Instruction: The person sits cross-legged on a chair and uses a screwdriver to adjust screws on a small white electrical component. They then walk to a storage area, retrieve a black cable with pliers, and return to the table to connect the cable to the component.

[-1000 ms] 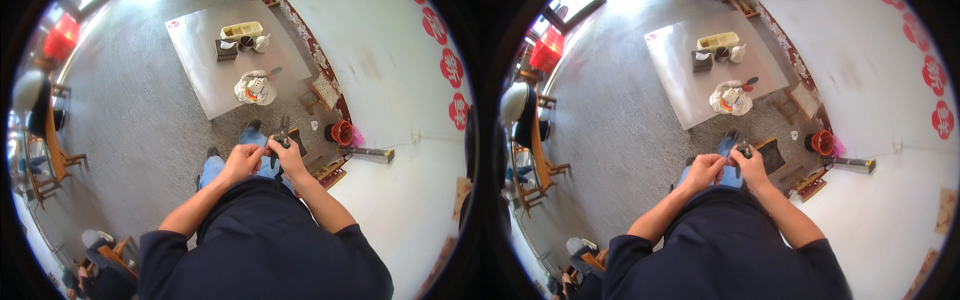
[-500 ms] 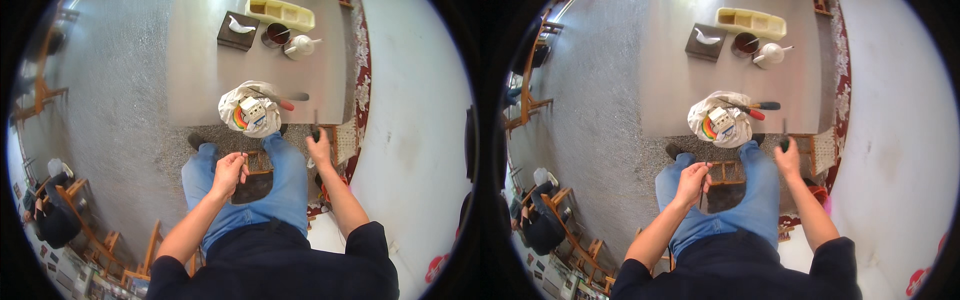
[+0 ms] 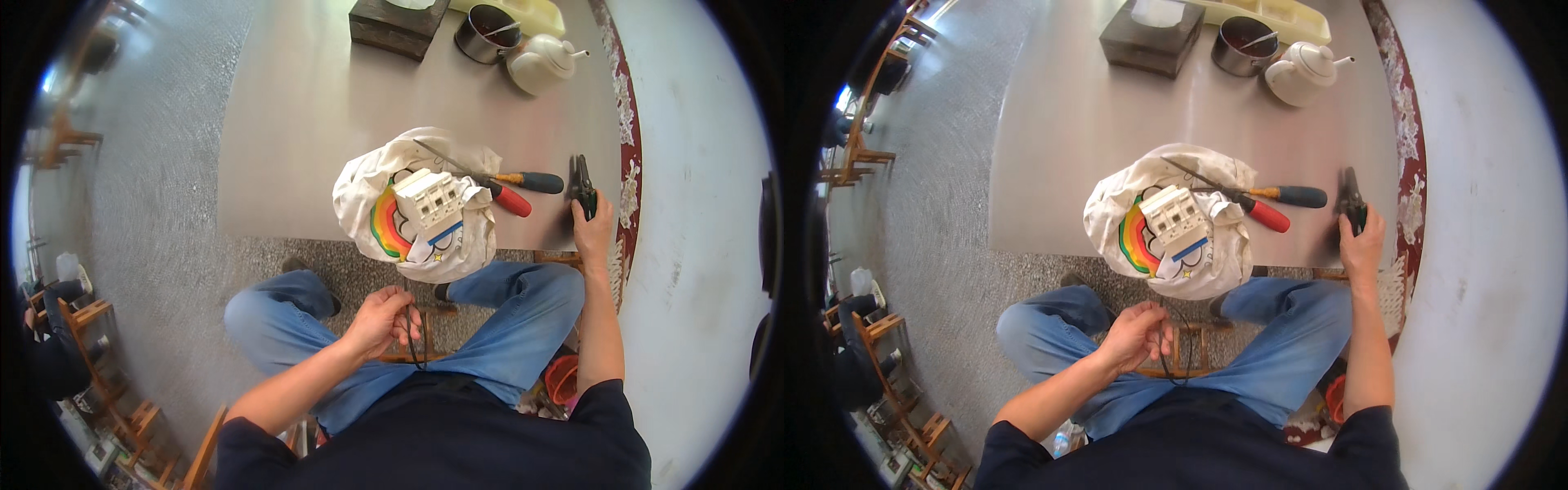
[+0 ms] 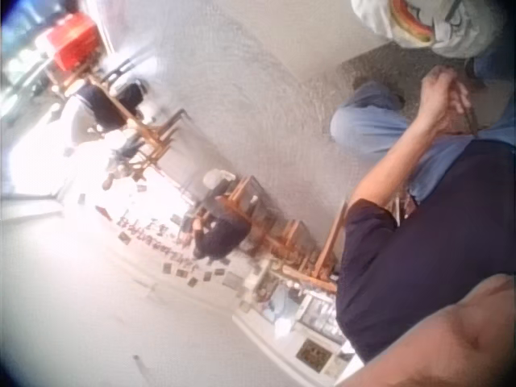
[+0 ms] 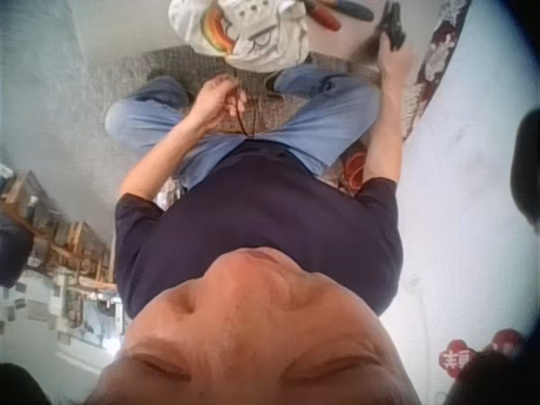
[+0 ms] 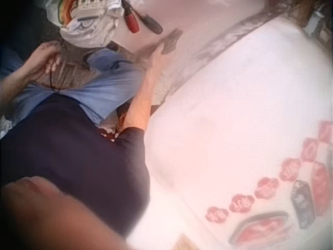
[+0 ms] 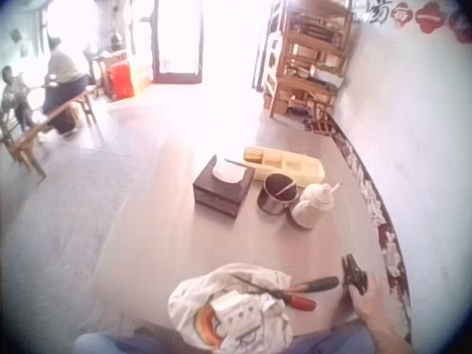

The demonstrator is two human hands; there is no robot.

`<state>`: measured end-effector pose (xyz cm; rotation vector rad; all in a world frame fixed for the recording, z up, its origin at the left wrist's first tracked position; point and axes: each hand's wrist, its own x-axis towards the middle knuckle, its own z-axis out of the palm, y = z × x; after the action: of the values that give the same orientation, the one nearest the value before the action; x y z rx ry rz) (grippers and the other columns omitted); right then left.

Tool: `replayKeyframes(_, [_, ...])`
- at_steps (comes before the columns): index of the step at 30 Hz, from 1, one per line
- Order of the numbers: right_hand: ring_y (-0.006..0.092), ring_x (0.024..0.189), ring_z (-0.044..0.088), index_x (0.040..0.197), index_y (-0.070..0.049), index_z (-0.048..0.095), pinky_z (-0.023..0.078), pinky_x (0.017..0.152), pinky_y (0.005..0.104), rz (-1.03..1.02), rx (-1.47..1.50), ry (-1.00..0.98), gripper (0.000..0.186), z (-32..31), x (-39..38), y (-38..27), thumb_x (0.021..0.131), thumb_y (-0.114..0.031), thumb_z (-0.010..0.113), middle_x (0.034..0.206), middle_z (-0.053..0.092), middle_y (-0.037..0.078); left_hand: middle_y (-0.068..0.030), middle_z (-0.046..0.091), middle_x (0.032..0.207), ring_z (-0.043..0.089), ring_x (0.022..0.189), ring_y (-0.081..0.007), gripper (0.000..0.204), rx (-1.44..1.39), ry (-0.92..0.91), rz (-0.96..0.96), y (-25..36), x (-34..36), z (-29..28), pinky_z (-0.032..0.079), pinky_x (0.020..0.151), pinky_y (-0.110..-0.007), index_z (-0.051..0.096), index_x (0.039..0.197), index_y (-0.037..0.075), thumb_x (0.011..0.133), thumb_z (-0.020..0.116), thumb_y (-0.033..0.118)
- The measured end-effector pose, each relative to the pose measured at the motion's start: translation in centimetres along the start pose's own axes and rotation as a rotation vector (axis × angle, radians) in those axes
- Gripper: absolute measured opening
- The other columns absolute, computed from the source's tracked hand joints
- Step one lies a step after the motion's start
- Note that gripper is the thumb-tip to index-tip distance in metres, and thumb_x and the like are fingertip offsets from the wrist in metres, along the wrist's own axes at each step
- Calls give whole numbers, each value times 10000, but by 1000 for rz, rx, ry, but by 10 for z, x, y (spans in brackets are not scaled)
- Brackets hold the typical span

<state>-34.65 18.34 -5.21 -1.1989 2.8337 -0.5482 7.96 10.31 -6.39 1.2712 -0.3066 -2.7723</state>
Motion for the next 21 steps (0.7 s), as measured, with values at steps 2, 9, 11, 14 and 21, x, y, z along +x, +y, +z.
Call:
replayKeyframes(2, [424, 1138, 561, 1307, 43, 561, 458, 998, 461, -34, -8, 30, 535, 3, -2, 6, 897, -269, 705, 1239, 577, 265, -133, 670, 805, 692, 594, -212, 208, 21, 5, 96, -7, 10, -7, 524, 439, -244, 491, 1098, 2, 1039, 525, 198])
replayKeyframes(9, [452, 1143, 557, 1198, 25, 607, 457, 979, 513, -89, -124, 135, 496, 10, 0, 10, 890, -355, 688, 1193, 608, 272, -214, 694, 1056, 669, 580, -179, 573, 182, 52, 440, -46, -39, 0, 515, 441, -234, 245, 1533, -35, 1054, 491, 162])
replayKeyframes(11, [450, 1153, 556, 1206, 23, 604, 461, 981, 518, -96, -152, 162, 509, 15, -1, 4, 889, -367, 683, 1199, 607, 269, -242, 681, 1132, 672, 583, -184, 638, 279, 83, 557, -57, -64, 11, 522, 444, -237, 173, 1567, -35, 1051, 497, 154])
replayKeyframes(14, [450, 1164, 557, 1243, 13, 592, 464, 990, 518, -191, -95, 197, 540, 17, 1, 17, 884, -380, 681, 1233, 599, 262, -247, 660, 1218, 687, 607, -197, 683, 392, -19, 644, -45, -90, 25, 545, 469, -246, 122, 1582, -36, 1051, 507, 153])
replayKeyframes(21, [431, 1181, 572, 1362, 12, 522, 461, 1038, 457, -634, 501, -105, 516, -50, -69, -126, 873, -81, 657, 1373, 530, 224, -167, 687, 1217, 730, 832, -207, 325, 696, -132, 893, -23, -109, 38, 609, 715, -311, 518, 1315, -38, 1001, 508, 45])
